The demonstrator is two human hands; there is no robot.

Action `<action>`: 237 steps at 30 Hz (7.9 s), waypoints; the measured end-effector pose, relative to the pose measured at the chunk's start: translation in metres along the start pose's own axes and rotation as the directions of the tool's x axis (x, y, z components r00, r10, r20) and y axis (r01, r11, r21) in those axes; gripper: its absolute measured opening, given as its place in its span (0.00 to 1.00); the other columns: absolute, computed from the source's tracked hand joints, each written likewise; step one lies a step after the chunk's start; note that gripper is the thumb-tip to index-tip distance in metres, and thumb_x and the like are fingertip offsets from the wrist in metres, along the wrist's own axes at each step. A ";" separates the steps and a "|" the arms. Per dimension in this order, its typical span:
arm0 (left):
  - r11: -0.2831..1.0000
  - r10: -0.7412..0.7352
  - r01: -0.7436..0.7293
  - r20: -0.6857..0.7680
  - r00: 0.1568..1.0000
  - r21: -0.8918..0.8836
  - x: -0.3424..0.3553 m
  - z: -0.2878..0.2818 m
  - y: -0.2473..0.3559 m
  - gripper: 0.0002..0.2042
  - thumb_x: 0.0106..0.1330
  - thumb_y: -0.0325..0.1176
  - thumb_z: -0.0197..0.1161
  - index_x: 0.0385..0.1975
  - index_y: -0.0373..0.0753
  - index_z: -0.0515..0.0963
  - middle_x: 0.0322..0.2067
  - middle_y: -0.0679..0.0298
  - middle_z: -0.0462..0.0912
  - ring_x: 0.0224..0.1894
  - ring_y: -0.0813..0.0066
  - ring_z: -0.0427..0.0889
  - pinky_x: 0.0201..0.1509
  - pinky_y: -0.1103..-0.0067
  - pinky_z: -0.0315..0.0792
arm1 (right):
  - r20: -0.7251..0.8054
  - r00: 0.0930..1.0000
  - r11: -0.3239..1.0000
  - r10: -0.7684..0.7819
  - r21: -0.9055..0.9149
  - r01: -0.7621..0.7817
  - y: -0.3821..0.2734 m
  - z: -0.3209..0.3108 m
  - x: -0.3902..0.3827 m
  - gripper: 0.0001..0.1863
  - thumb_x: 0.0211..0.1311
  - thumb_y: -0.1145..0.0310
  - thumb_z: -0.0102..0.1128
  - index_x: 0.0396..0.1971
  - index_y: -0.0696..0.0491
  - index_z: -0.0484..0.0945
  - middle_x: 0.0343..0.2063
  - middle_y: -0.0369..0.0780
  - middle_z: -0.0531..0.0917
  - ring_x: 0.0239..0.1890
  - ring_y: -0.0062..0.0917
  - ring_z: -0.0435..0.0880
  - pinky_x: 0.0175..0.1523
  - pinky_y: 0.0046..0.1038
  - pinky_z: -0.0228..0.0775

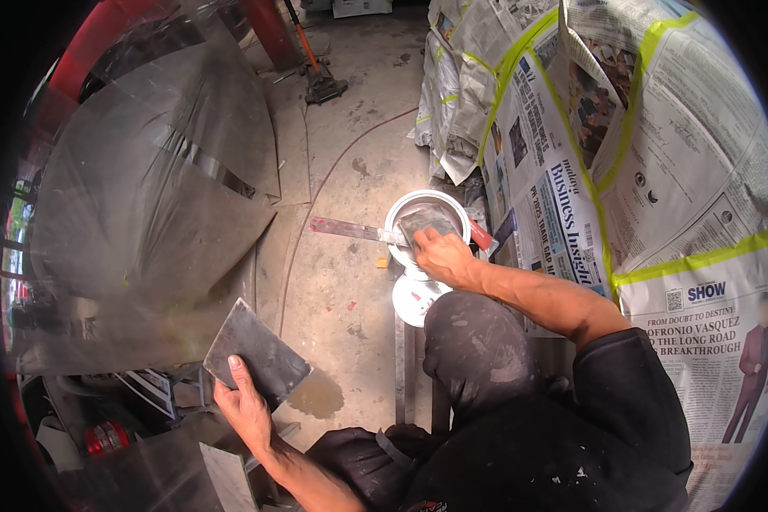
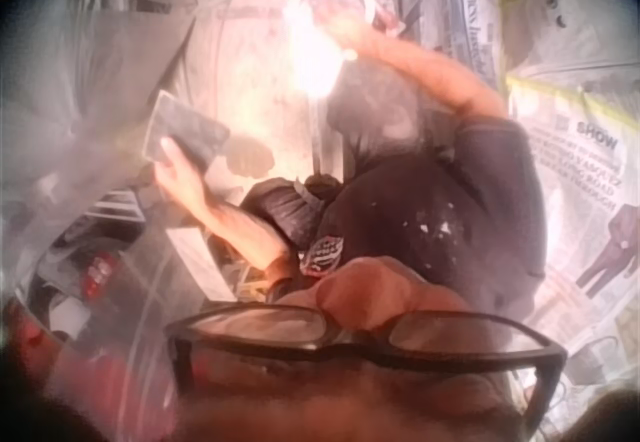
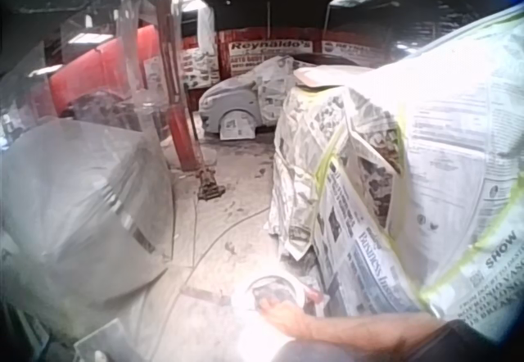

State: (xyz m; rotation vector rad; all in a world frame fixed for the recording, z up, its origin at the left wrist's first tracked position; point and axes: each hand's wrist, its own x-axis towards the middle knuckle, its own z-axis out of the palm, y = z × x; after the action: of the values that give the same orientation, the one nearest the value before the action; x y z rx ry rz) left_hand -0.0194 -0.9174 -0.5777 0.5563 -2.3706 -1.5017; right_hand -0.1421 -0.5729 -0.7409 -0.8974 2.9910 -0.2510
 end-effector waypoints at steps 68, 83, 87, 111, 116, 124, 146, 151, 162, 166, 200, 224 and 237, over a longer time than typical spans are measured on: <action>0.532 -0.388 0.005 -0.238 0.890 -0.846 0.028 -0.016 -0.041 0.12 0.71 0.35 0.57 0.46 0.35 0.78 0.43 0.65 0.82 0.45 0.78 0.79 0.52 0.78 0.70 | -0.193 0.935 -0.104 0.296 0.967 0.233 -0.045 -0.216 0.125 0.23 0.59 0.77 0.62 0.56 0.61 0.73 0.39 0.38 0.82 0.38 0.17 0.82 0.38 0.18 0.77; 0.409 -0.265 0.033 -0.085 0.960 -0.912 0.017 -0.030 -0.024 0.12 0.68 0.30 0.57 0.47 0.32 0.72 0.43 0.57 0.80 0.42 0.69 0.84 0.44 0.73 0.82 | -0.113 0.989 0.246 0.098 0.966 0.086 -0.135 -0.135 0.118 0.06 0.59 0.76 0.62 0.35 0.58 0.75 0.27 0.31 0.78 0.28 0.12 0.73 0.34 0.19 0.67; 0.241 -0.300 0.106 0.030 0.954 -0.965 0.018 -0.031 -0.038 0.11 0.65 0.27 0.55 0.46 0.32 0.72 0.42 0.57 0.81 0.40 0.68 0.84 0.44 0.69 0.81 | -0.223 0.974 0.389 0.035 0.901 0.193 -0.150 -0.134 0.109 0.07 0.62 0.74 0.63 0.35 0.59 0.74 0.25 0.36 0.79 0.25 0.16 0.77 0.29 0.25 0.71; 0.345 -0.092 0.058 0.027 0.995 -0.937 0.005 -0.021 -0.011 0.15 0.74 0.34 0.54 0.57 0.39 0.69 0.49 0.61 0.79 0.49 0.72 0.81 0.53 0.71 0.78 | 0.238 0.951 0.158 -0.196 0.965 -0.208 -0.145 -0.153 0.110 0.27 0.58 0.69 0.69 0.57 0.62 0.74 0.40 0.39 0.84 0.39 0.18 0.82 0.46 0.20 0.74; 0.299 -0.060 0.018 0.000 0.998 -0.954 -0.002 -0.043 -0.010 0.15 0.73 0.34 0.54 0.57 0.38 0.68 0.49 0.61 0.79 0.49 0.71 0.82 0.53 0.70 0.78 | 0.062 0.997 0.675 -0.047 0.738 -0.014 -0.136 -0.152 0.116 0.26 0.59 0.69 0.67 0.57 0.61 0.75 0.34 0.44 0.86 0.33 0.21 0.83 0.41 0.24 0.75; 0.291 -0.201 -0.011 -0.073 0.977 -0.957 0.007 -0.046 -0.021 0.15 0.71 0.34 0.56 0.54 0.35 0.69 0.45 0.59 0.81 0.45 0.69 0.83 0.49 0.71 0.80 | -0.120 0.993 0.497 0.017 0.862 0.096 -0.141 -0.130 0.122 0.19 0.63 0.69 0.62 0.52 0.61 0.74 0.32 0.40 0.84 0.34 0.20 0.80 0.42 0.24 0.73; 0.197 -0.200 0.237 0.198 0.960 -0.951 -0.001 -0.047 -0.008 0.14 0.66 0.28 0.60 0.50 0.33 0.75 0.42 0.58 0.83 0.41 0.69 0.84 0.44 0.72 0.80 | -0.617 0.613 0.684 -0.494 0.159 0.712 -0.178 -0.152 0.092 0.45 0.29 0.86 0.58 0.59 0.44 0.77 0.54 0.42 0.77 0.53 0.40 0.73 0.55 0.40 0.66; 0.220 -0.266 0.294 0.232 0.936 -0.930 -0.002 -0.040 0.000 0.13 0.66 0.28 0.60 0.49 0.34 0.75 0.41 0.59 0.83 0.40 0.71 0.84 0.43 0.75 0.80 | -0.542 0.685 0.637 -0.486 0.317 0.703 -0.192 -0.143 0.085 0.42 0.32 0.83 0.61 0.57 0.40 0.79 0.54 0.42 0.75 0.54 0.40 0.72 0.57 0.39 0.65; 0.192 -0.315 -0.099 -0.157 0.936 -0.976 0.005 -0.075 -0.014 0.15 0.65 0.26 0.59 0.52 0.35 0.71 0.46 0.57 0.80 0.48 0.64 0.82 0.54 0.67 0.78 | -0.472 0.818 0.665 -0.329 0.499 0.556 -0.179 -0.131 0.111 0.32 0.46 0.87 0.52 0.54 0.46 0.79 0.50 0.40 0.80 0.50 0.38 0.76 0.59 0.34 0.65; 0.176 -0.441 -0.077 -0.149 0.885 -0.981 0.007 -0.058 -0.035 0.16 0.64 0.25 0.60 0.52 0.34 0.70 0.47 0.56 0.80 0.48 0.63 0.82 0.55 0.65 0.77 | -0.094 0.990 0.309 0.109 0.949 0.056 -0.149 -0.104 0.121 0.18 0.61 0.80 0.50 0.51 0.59 0.76 0.45 0.41 0.81 0.43 0.29 0.81 0.55 0.29 0.68; 0.326 -0.263 0.011 -0.080 0.961 -0.945 -0.016 -0.034 -0.002 0.11 0.69 0.33 0.61 0.47 0.37 0.78 0.41 0.63 0.84 0.40 0.75 0.85 0.45 0.76 0.80 | -0.230 0.941 0.087 0.250 0.973 0.215 -0.169 -0.121 0.117 0.14 0.70 0.62 0.57 0.38 0.60 0.79 0.34 0.34 0.82 0.35 0.13 0.74 0.42 0.18 0.67; 0.346 -0.252 0.008 -0.085 0.964 -0.938 -0.016 -0.036 -0.007 0.12 0.69 0.34 0.61 0.48 0.37 0.77 0.42 0.64 0.84 0.42 0.76 0.83 0.47 0.77 0.78 | -0.242 0.950 0.121 0.196 0.968 0.221 -0.173 -0.127 0.115 0.14 0.69 0.64 0.58 0.42 0.61 0.79 0.35 0.35 0.83 0.36 0.15 0.75 0.44 0.19 0.68; 0.349 -0.294 0.030 -0.080 0.953 -0.937 -0.018 -0.039 0.001 0.13 0.69 0.34 0.61 0.49 0.36 0.75 0.42 0.63 0.83 0.42 0.77 0.83 0.48 0.76 0.77 | -0.256 0.944 0.148 0.209 0.962 0.228 -0.174 -0.126 0.114 0.14 0.70 0.64 0.58 0.44 0.61 0.79 0.37 0.35 0.83 0.38 0.15 0.76 0.47 0.20 0.68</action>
State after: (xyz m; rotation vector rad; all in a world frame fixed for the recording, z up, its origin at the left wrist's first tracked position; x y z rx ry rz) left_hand 0.0125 -0.9397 -0.5610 0.5958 -0.9164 -2.3608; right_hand -0.1492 -0.7600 -0.5856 -0.6212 2.0106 -2.2523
